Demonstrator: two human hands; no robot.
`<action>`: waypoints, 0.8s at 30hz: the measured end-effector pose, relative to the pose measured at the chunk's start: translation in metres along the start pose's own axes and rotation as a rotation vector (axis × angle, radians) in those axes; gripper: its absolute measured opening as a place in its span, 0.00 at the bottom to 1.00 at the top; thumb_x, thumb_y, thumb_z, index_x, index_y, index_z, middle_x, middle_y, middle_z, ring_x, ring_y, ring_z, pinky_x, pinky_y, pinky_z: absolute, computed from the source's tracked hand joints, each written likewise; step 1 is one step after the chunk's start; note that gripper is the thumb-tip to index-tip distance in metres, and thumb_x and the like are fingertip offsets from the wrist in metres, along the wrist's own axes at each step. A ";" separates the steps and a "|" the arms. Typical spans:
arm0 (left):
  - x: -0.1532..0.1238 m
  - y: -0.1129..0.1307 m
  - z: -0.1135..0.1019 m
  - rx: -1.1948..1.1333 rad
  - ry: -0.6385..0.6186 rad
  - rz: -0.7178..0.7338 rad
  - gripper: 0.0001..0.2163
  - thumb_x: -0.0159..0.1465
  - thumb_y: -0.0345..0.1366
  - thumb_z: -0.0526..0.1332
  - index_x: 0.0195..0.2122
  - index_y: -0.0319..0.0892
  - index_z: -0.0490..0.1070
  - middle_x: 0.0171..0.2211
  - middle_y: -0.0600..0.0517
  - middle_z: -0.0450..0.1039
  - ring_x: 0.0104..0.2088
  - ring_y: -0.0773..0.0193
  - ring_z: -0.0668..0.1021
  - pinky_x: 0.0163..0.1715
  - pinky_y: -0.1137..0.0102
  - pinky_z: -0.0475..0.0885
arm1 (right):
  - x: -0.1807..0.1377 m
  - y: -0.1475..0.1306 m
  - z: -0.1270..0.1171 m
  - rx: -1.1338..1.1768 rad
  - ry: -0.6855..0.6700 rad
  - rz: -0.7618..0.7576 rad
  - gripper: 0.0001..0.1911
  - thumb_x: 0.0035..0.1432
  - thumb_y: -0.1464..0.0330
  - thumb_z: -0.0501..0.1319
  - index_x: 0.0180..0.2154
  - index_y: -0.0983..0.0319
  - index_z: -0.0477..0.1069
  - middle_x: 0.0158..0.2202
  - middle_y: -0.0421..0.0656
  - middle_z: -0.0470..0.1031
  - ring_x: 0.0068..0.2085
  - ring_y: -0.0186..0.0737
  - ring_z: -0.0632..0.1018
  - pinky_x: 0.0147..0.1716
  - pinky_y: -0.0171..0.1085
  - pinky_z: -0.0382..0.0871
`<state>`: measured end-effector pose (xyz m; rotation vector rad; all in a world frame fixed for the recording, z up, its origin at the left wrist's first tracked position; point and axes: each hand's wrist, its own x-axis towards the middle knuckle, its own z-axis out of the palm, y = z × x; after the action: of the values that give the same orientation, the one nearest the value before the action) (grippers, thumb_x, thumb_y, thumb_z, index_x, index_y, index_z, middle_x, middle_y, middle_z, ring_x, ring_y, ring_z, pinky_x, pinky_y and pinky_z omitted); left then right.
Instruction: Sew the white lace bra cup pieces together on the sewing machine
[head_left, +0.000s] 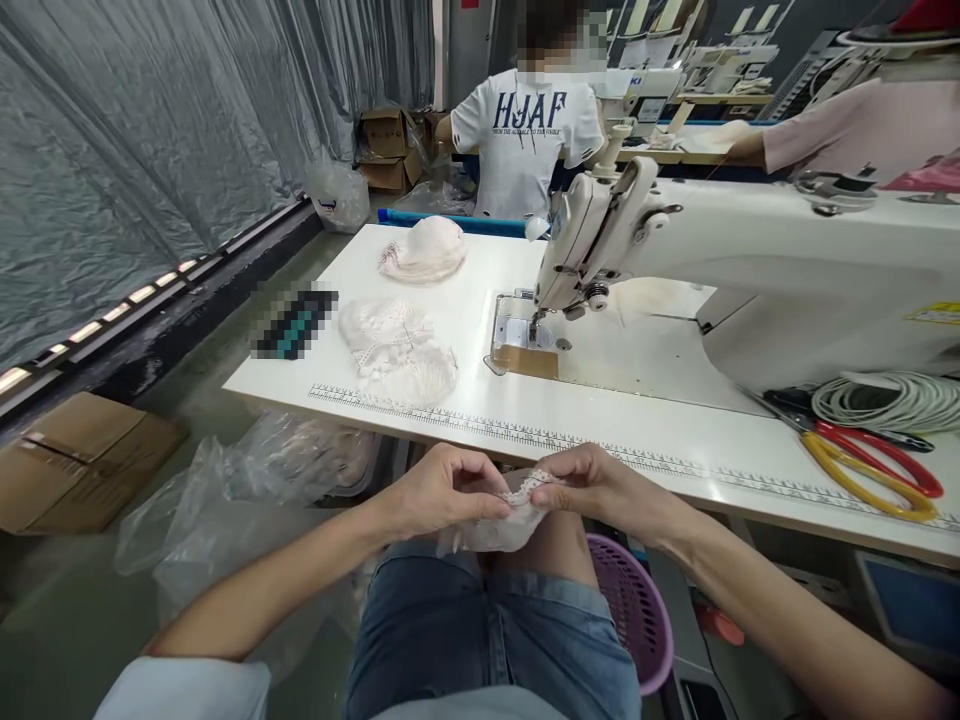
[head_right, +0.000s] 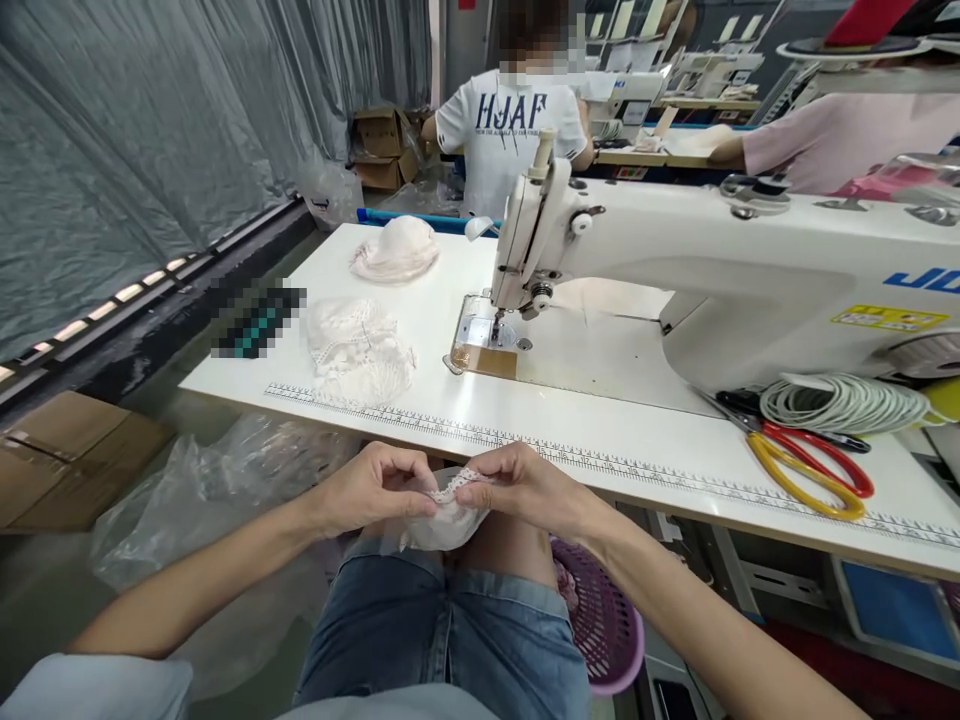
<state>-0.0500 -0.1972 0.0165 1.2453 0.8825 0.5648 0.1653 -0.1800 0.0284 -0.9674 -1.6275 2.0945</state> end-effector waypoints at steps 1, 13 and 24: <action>-0.003 0.000 -0.001 0.019 0.006 -0.004 0.08 0.51 0.35 0.68 0.28 0.35 0.75 0.24 0.53 0.71 0.26 0.70 0.71 0.29 0.75 0.66 | 0.001 0.001 0.002 -0.006 -0.004 -0.006 0.14 0.51 0.60 0.66 0.33 0.66 0.78 0.31 0.44 0.79 0.35 0.39 0.77 0.39 0.39 0.70; -0.002 -0.019 -0.003 0.000 -0.056 -0.124 0.15 0.50 0.44 0.69 0.29 0.36 0.72 0.22 0.55 0.66 0.23 0.72 0.66 0.23 0.76 0.61 | 0.010 0.010 0.015 -0.195 0.111 0.019 0.21 0.49 0.53 0.65 0.23 0.65 0.71 0.20 0.37 0.67 0.23 0.30 0.66 0.23 0.32 0.59; -0.002 -0.027 -0.007 -0.059 -0.093 -0.198 0.14 0.51 0.43 0.68 0.26 0.36 0.72 0.24 0.54 0.67 0.27 0.71 0.68 0.29 0.74 0.64 | 0.006 0.028 0.007 -0.077 0.045 0.089 0.17 0.48 0.56 0.66 0.28 0.64 0.73 0.24 0.39 0.71 0.27 0.33 0.70 0.27 0.33 0.62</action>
<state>-0.0597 -0.2018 -0.0095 1.1069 0.8926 0.3692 0.1607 -0.1894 0.0010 -1.1230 -1.6826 2.0638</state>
